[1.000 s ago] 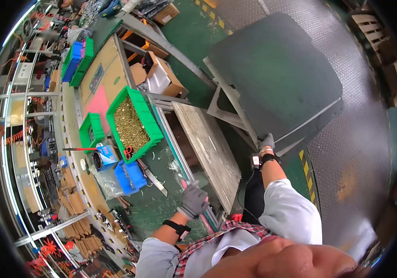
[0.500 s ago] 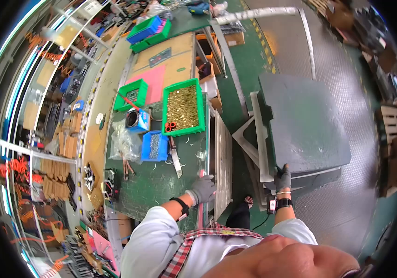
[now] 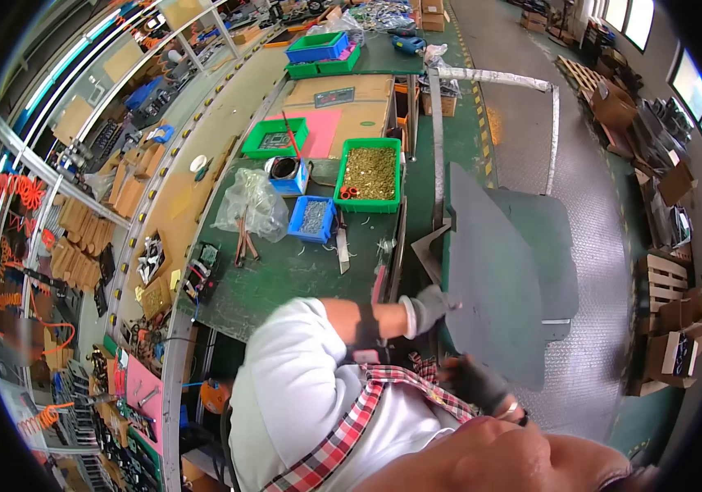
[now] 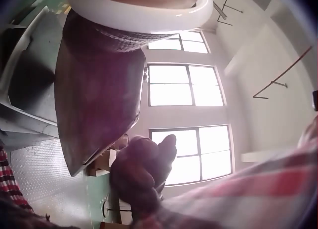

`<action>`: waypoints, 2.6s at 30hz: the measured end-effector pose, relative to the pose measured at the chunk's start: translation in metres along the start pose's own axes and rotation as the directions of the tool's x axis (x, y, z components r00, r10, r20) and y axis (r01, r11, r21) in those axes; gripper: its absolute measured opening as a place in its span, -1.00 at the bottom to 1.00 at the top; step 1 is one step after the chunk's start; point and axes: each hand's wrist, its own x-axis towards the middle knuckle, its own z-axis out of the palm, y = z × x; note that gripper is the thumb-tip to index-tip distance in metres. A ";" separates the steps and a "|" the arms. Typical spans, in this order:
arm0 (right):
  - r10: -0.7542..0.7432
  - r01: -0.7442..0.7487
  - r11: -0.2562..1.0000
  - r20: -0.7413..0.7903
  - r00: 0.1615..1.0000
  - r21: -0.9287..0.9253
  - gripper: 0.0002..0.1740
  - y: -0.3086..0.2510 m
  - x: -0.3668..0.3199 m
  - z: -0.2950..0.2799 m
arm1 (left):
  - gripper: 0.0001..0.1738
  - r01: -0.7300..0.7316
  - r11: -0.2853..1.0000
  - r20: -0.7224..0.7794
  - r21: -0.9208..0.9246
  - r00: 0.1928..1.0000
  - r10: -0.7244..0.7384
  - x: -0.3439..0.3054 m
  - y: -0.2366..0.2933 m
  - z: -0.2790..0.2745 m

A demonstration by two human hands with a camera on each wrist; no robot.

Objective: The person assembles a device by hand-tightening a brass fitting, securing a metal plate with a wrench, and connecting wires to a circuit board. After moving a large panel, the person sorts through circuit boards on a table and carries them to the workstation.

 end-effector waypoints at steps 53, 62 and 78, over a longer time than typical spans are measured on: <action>-0.474 0.291 0.719 -0.139 0.870 -0.632 -0.69 -0.415 0.671 0.149 | -0.55 -0.511 0.842 -0.980 -0.173 0.007 -0.197 -0.419 -0.383 -0.590; -0.361 0.371 0.746 0.133 0.923 -0.552 -0.75 -0.541 0.834 0.360 | -0.49 -0.378 0.781 -0.831 -0.497 -0.053 -0.554 -0.428 -0.368 -0.686; -0.207 0.328 0.815 0.290 0.935 -0.478 -0.51 -0.428 0.952 0.411 | -0.45 0.475 0.790 -0.717 -0.388 0.382 -0.582 -0.376 -0.321 -0.761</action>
